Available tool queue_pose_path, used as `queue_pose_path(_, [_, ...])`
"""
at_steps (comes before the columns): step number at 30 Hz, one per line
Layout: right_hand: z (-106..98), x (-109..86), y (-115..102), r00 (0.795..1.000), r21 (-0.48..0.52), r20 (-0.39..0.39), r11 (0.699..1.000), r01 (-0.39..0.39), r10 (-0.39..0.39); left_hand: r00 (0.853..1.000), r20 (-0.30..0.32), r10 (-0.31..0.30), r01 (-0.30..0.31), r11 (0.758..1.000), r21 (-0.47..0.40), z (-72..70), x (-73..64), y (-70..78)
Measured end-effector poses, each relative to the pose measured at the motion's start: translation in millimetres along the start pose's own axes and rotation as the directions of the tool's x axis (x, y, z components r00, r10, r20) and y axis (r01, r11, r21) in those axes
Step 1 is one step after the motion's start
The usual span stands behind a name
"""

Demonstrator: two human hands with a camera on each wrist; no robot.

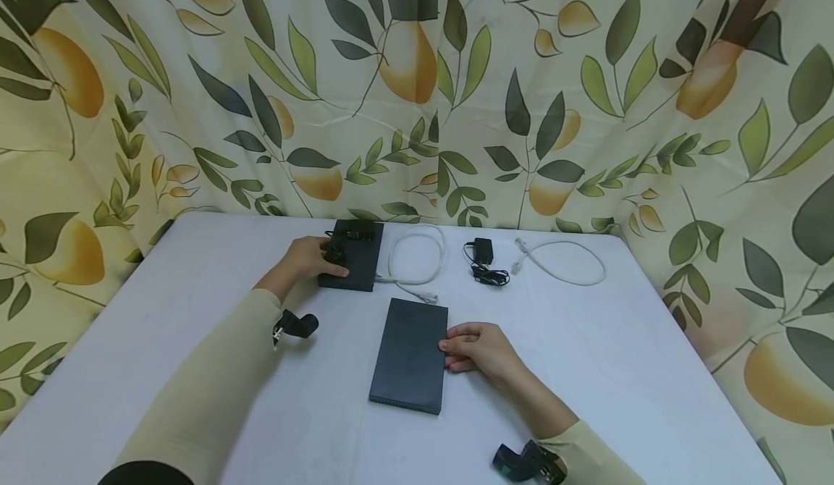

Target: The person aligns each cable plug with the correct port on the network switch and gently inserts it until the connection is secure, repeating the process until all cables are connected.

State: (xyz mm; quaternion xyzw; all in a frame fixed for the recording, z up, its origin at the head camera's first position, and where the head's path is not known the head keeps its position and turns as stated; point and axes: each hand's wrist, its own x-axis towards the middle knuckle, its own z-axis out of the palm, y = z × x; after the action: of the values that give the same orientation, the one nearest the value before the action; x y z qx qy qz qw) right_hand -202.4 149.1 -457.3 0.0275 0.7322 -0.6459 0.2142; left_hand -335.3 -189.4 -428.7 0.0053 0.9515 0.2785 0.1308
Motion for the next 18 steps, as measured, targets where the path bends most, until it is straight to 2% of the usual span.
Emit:
queue_pose_path(5, [-0.4, 0.6, 0.5, 1.000, -0.002, 0.002, 1.000, 0.003, -0.003, 1.000, 0.000, -0.015, 0.015, 1.000, -0.003, -6.4, 0.9, -14.0])
queue_pose_path(11, [-0.4, 0.7, 1.4, 1.000, -0.006, 0.005, 1.000, 0.000, 0.000, 1.000, 0.007, 0.013, -0.014, 0.999, 0.042, -19.0, -1.4, -30.5])
queue_pose_path(18, [-0.4, 0.0, -0.8, 1.000, -0.010, 0.003, 1.000, -0.003, 0.003, 0.999, 0.011, 0.031, -0.031, 0.998, 0.053, -31.8, -5.1, -50.8])
